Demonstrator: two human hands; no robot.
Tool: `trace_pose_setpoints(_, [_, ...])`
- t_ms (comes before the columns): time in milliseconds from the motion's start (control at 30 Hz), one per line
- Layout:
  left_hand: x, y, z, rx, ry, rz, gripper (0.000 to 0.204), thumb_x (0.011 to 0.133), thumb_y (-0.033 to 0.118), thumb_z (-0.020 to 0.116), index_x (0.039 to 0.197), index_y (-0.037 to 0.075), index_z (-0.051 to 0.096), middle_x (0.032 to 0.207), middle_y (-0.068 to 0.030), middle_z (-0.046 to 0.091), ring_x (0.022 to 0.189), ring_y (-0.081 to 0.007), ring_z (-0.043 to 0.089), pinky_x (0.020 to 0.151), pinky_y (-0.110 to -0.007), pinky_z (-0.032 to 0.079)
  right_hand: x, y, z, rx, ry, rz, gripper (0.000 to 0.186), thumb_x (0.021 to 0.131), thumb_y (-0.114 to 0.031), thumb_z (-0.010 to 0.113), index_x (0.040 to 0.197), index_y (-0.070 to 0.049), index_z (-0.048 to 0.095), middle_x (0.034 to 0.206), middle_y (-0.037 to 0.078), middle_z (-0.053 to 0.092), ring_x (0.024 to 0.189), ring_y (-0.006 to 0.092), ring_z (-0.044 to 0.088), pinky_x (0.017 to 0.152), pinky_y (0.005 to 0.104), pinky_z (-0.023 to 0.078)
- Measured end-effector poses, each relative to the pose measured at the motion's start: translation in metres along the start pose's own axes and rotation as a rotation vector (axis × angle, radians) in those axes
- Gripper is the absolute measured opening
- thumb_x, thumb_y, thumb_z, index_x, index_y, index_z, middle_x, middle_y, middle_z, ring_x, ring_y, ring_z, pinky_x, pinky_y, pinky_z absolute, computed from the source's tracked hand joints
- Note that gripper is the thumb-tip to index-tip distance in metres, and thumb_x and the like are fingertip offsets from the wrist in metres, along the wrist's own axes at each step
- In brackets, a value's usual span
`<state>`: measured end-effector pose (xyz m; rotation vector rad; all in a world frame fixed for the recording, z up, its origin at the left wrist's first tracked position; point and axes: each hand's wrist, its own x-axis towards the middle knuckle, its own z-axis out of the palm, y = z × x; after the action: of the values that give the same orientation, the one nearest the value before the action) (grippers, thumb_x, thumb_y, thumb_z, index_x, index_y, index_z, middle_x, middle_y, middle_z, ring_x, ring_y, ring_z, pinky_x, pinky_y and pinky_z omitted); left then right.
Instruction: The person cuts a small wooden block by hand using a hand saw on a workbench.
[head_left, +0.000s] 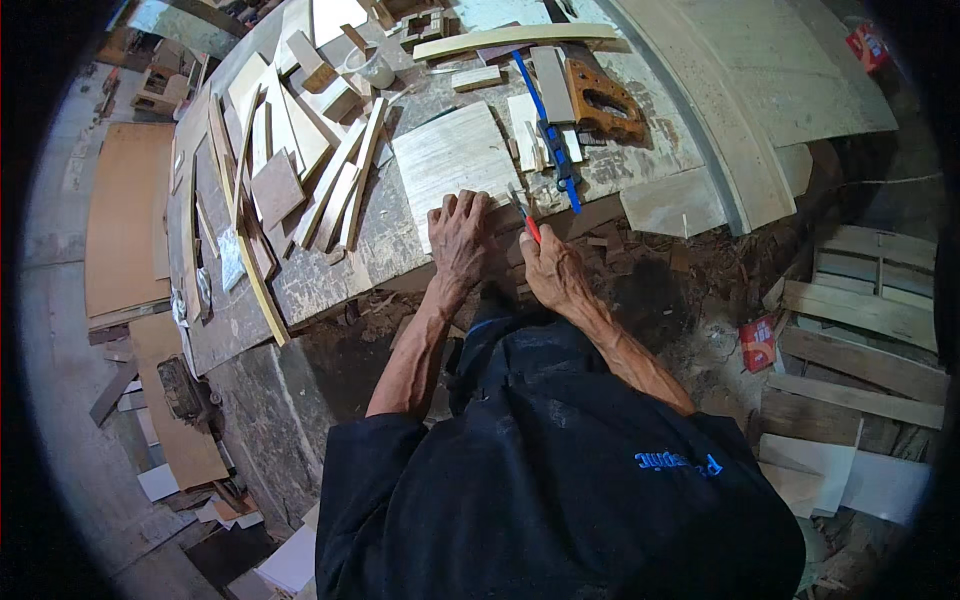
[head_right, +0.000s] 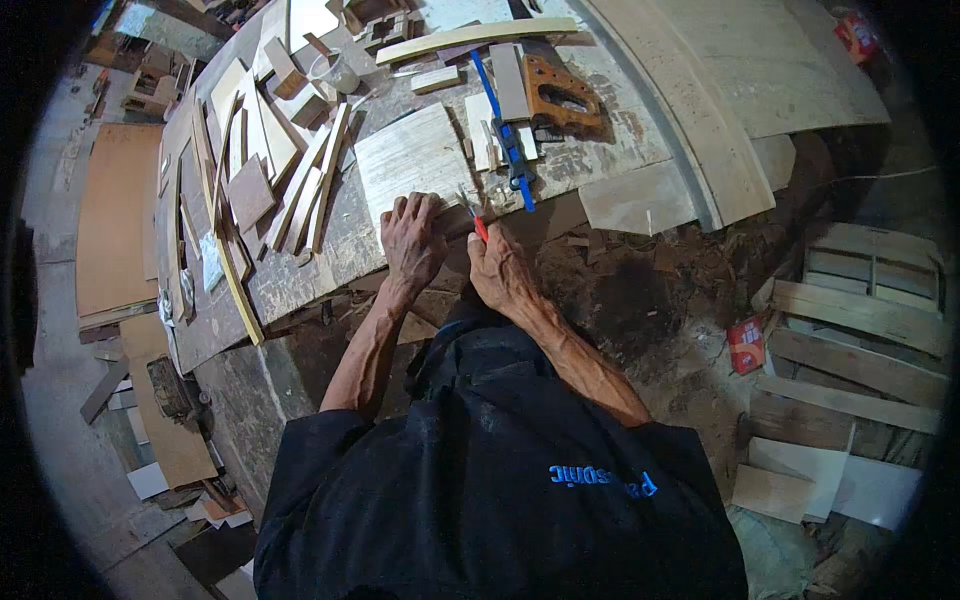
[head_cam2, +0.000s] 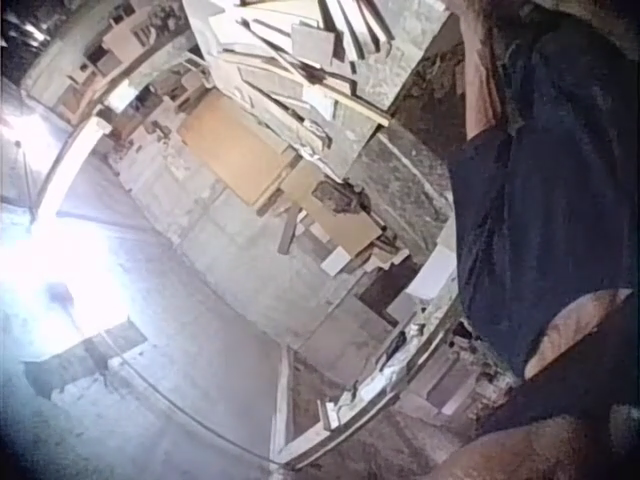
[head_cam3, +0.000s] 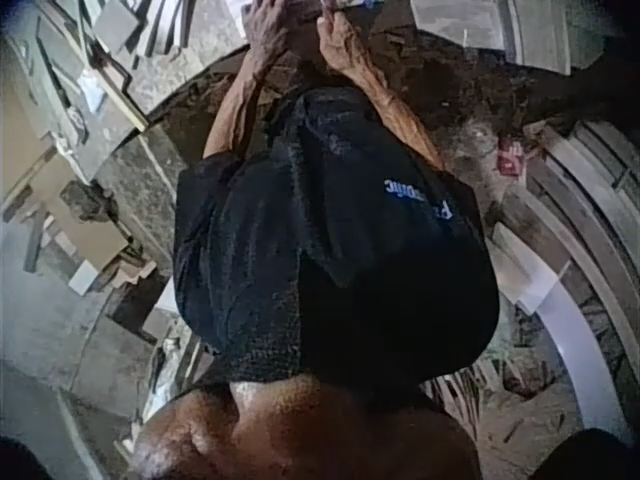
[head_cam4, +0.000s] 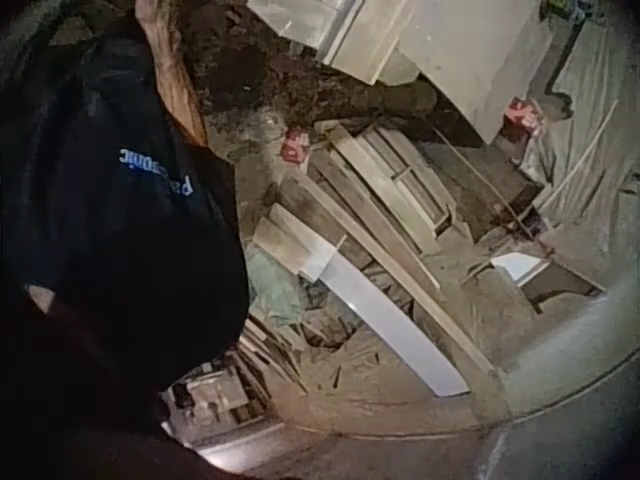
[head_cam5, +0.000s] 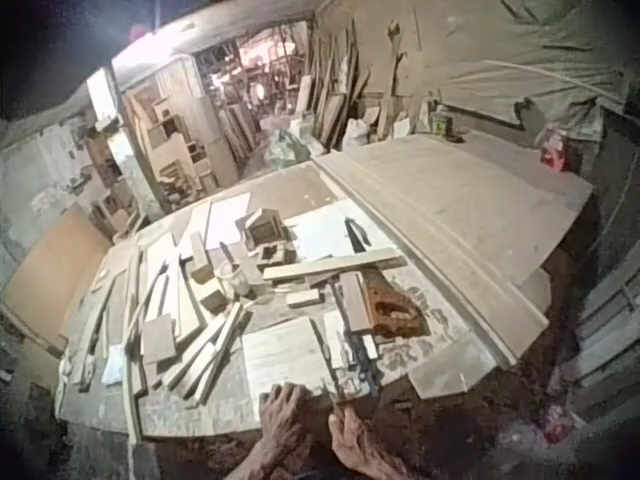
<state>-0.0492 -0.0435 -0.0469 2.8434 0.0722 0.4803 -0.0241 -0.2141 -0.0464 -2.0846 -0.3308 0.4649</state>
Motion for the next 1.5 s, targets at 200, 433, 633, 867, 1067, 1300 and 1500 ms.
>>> trace_pose_setpoints(200, [-0.001,-0.002,0.001,-0.006,0.020,0.012,0.050,0.062,0.010,0.066,0.111,0.008,0.057,0.103,-0.0091,0.057,0.098,-0.0316,0.053,0.080,-0.044,0.039,0.005,0.009,0.003,-0.106,-0.075,0.025,0.034,0.101,-0.029,0.047,0.094,0.003,0.054,0.075,0.027,0.058,0.075,0.0476,0.063,0.065,0.0538,0.046])
trace_pose_setpoints(433, [-0.002,0.000,-0.003,-0.017,0.031,0.019,0.046,0.064,0.010,0.068,0.109,0.009,0.057,0.103,-0.0084,0.057,0.098,-0.0312,0.053,0.080,-0.044,0.039,0.010,0.002,-0.005,-0.119,-0.087,-0.009,0.038,0.100,-0.031,0.046,0.097,0.005,0.056,0.088,0.033,0.063,0.082,0.0501,0.063,0.069,0.0540,0.049])
trace_pose_setpoints(633, [-0.002,-0.002,0.004,0.029,-0.035,-0.002,0.037,0.072,0.014,0.069,0.107,0.010,0.056,0.102,-0.0083,0.057,0.098,-0.0306,0.054,0.080,-0.045,0.039,0.005,0.001,-0.011,-0.090,-0.078,0.099,0.041,0.100,-0.035,0.045,0.097,0.005,0.056,0.086,0.032,0.063,0.081,0.0498,0.063,0.069,0.0547,0.048])
trace_pose_setpoints(867, [-0.002,0.008,-0.005,-0.002,-0.049,0.022,0.040,0.070,0.009,0.063,0.109,0.009,0.057,0.102,-0.0083,0.057,0.098,-0.0303,0.054,0.080,-0.044,0.039,-0.004,0.002,-0.007,-0.066,-0.093,0.050,0.033,0.100,-0.029,0.048,0.096,0.004,0.053,0.077,0.032,0.061,0.076,0.0494,0.062,0.063,0.0541,0.046])
trace_pose_setpoints(1067, [-0.002,0.009,-0.006,-0.012,-0.096,0.005,0.045,0.067,0.010,0.062,0.112,0.007,0.057,0.102,-0.0092,0.056,0.098,-0.0308,0.053,0.079,-0.044,0.038,-0.004,0.007,-0.006,-0.081,-0.090,-0.047,0.030,0.100,-0.029,0.048,0.097,0.001,0.051,0.069,0.029,0.061,0.071,0.0484,0.064,0.063,0.0549,0.050])
trace_pose_setpoints(1300, [-0.003,0.005,-0.004,-0.018,-0.076,0.016,0.046,0.065,0.013,0.063,0.110,0.007,0.057,0.102,-0.0089,0.056,0.097,-0.0307,0.052,0.079,-0.043,0.038,-0.005,-0.005,-0.012,-0.149,-0.101,-0.084,0.029,0.099,-0.025,0.050,0.093,0.003,0.050,0.066,0.024,0.059,0.068,0.0453,0.065,0.058,0.0501,0.051])
trace_pose_setpoints(1500, [-0.004,0.014,-0.009,-0.027,-0.084,0.019,0.040,0.069,0.011,0.061,0.109,0.008,0.057,0.099,-0.0086,0.056,0.095,-0.0302,0.053,0.077,-0.043,0.037,0.003,0.029,0.005,-0.360,-0.129,-0.290,0.027,0.099,-0.023,0.049,0.097,0.004,0.053,0.070,0.032,0.060,0.073,0.0473,0.064,0.059,0.0505,0.048])
